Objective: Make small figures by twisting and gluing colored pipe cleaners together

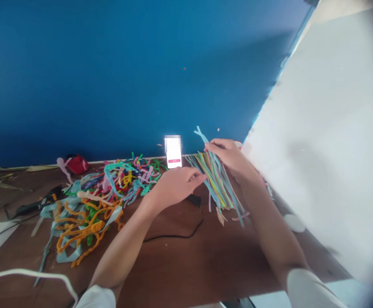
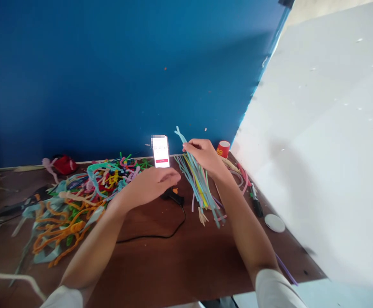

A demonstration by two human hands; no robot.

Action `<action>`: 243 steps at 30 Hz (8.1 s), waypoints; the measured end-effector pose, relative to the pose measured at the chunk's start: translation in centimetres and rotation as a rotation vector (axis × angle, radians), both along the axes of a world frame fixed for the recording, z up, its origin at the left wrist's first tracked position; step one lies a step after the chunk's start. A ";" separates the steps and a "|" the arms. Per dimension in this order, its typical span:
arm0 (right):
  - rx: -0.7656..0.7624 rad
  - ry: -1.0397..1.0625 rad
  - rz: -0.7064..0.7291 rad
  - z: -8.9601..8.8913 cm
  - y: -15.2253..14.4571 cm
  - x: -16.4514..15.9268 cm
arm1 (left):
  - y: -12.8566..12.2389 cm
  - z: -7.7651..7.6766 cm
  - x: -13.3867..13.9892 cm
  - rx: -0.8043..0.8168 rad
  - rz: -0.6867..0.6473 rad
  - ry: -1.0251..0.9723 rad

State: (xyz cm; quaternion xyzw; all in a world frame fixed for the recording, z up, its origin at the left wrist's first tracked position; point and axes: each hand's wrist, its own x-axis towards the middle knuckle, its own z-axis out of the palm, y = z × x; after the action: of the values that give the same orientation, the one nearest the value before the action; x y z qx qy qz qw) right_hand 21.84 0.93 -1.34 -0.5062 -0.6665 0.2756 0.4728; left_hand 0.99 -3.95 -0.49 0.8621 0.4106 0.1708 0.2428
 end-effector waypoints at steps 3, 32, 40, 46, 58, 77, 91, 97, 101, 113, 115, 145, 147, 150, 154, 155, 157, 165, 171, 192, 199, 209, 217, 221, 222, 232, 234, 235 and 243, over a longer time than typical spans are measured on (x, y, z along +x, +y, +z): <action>-0.025 0.085 0.110 0.8 -1.5 -1.5 | 0.5 -0.1 0.6 -0.025 0.047 -0.096; 0.249 0.221 0.085 1.6 -3.4 -2.8 | 0.6 -1.0 1.3 -0.143 -0.029 -0.092; 0.259 0.179 0.186 1.7 -3.8 -3.4 | 0.7 -1.1 1.7 -0.223 -0.021 -0.261; 0.654 0.273 -0.131 1.4 -4.8 -3.0 | 1.9 0.6 -1.2 -0.222 0.076 -0.396; -0.105 0.021 0.366 1.0 -2.6 -3.1 | 1.4 2.3 -3.0 -0.326 0.052 -0.619; 0.015 -0.272 0.474 -0.1 -2.0 -3.3 | 0.8 2.8 -3.0 -0.356 0.017 -0.632; -0.106 -0.266 0.184 -3.3 1.8 -2.0 | -1.0 4.3 -3.4 -0.323 0.011 -0.660; -0.212 -0.278 0.247 -4.8 3.1 -1.7 | -1.3 4.4 -3.3 -0.311 -0.010 -0.650; -0.161 -0.227 0.183 -4.6 2.9 -1.7 | -0.4 3.7 -3.3 -0.289 0.006 -0.665; -0.022 -0.215 0.153 -4.0 2.6 -1.5 | 0.6 3.0 -3.0 -0.275 0.037 -0.646; -0.042 -0.230 0.139 -3.9 2.5 -1.6 | 0.7 2.9 -2.9 -0.277 0.036 -0.644; 0.021 -0.193 0.174 -3.0 1.4 -2.5 | 1.7 2.2 -3.1 -0.204 0.051 -0.667; -0.020 -0.155 0.164 -2.9 1.3 -2.6 | 1.8 2.1 -3.1 -0.205 0.044 -0.669; 0.085 -0.134 0.180 -2.3 0.9 -2.7 | 1.9 2.1 -3.0 -0.198 0.031 -0.669; 0.103 0.188 0.348 -0.9 -0.4 -3.0 | 2.0 2.0 -2.8 -0.226 0.033 -0.660; 0.087 0.258 0.391 -0.6 -0.8 -3.1 | 2.1 1.9 -2.7 -0.242 0.029 -0.664; 0.062 0.292 0.443 -0.1 -1.6 -3.4 | 2.2 1.7 -2.5 -0.283 0.009 -0.683; 0.089 0.185 0.389 0.1 -2.3 -3.5 | 2.8 0.6 -1.7 -0.354 -0.035 -0.720; 0.030 0.073 0.397 0.5 -2.4 -3.2 | 3.0 0.5 -1.7 -0.351 0.071 -0.689; 0.005 0.082 0.356 0.1 -1.9 -3.1 | 4.0 -0.4 -1.4 -0.278 0.112 -0.701; 0.018 0.053 0.309 0.1 -1.9 -3.1 | 4.5 -1.0 -1.0 -0.244 0.131 -0.792; 0.040 -0.008 0.280 0.2 -2.0 -2.7 | 4.3 -1.1 -0.5 -0.320 0.165 -0.932; 0.068 -0.018 0.252 -0.1 -1.5 -2.7 | 4.2 -0.9 -0.5 -0.361 0.178 -0.966; 0.084 -0.041 0.248 0.0 -1.5 -2.7 | 4.4 -1.0 -0.6 -0.306 0.191 -0.967; 0.089 -0.049 0.246 0.0 -1.5 -2.7 | 4.5 -1.0 -0.6 -0.292 0.194 -0.957; 0.152 -0.137 0.188 0.2 -1.4 -2.5 | 5.0 -0.8 -1.5 -0.238 0.207 -0.870; 0.155 -0.153 0.179 0.2 -1.5 -2.6 | 5.0 -0.8 -1.5 -0.217 0.214 -0.870; 0.160 -0.162 0.172 0.1 -1.5 -2.6 | 5.0 -0.9 -1.5 -0.204 0.218 -0.868; 0.193 -0.223 0.132 0.1 -1.6 -2.7 | 5.1 -1.1 -1.3 -0.206 0.204 -0.922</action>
State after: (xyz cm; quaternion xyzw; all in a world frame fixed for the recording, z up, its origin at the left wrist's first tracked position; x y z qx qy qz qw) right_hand 19.18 -0.64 -1.21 -0.4411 -0.7699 0.1830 0.4233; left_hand -0.28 1.18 -1.59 0.6233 0.3575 0.5167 0.4655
